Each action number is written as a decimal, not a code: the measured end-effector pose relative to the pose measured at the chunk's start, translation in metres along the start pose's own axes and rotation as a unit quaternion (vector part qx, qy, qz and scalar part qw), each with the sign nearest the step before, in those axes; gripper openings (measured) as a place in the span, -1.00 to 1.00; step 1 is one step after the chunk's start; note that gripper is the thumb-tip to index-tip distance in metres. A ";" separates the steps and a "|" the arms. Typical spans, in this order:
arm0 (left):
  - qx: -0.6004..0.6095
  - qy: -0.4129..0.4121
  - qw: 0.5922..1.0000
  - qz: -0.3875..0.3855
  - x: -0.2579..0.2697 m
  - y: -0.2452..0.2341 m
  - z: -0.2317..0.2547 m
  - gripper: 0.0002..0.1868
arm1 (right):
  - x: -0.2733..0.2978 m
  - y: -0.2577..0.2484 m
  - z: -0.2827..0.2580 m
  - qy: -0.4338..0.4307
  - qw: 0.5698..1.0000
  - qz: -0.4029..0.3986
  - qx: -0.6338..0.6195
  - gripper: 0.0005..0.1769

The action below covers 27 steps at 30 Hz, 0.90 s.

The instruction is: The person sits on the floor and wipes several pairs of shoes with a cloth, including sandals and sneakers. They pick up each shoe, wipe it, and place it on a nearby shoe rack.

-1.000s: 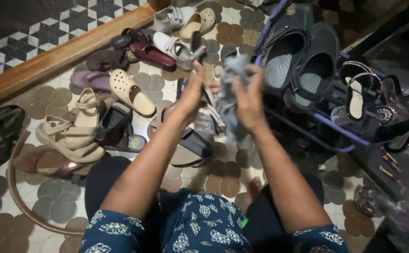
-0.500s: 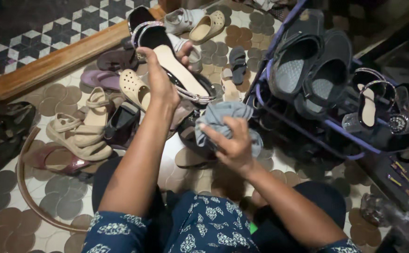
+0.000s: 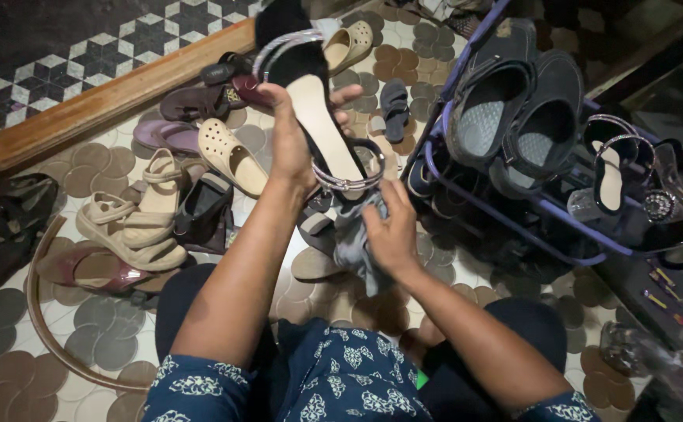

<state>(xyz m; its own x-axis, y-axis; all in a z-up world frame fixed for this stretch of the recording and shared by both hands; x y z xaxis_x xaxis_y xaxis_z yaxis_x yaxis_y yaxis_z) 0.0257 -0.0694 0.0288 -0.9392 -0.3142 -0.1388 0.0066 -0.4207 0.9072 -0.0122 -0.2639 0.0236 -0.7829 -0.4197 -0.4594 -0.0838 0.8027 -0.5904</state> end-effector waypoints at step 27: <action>-0.025 -0.097 0.995 -0.030 0.013 -0.014 -0.062 0.07 | -0.011 0.006 0.013 -0.165 0.980 0.028 0.111 -0.51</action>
<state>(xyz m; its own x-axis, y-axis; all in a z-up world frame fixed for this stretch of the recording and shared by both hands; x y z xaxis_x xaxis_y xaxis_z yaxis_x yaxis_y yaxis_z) 0.0350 -0.1206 -0.0102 -0.9868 -0.1199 -0.1090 -0.0390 -0.4767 0.8782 0.0033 -0.2599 0.0165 -0.5372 -0.5211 -0.6633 0.1183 0.7320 -0.6709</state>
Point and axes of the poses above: each hand's wrist, its own x-axis away from the middle knuckle, its own y-axis out of the palm, z = x × y, the point moved 2 cm from there along -x, towards the middle knuckle, and after that the axes turned 12 degrees about x, right-handed, at the moved point
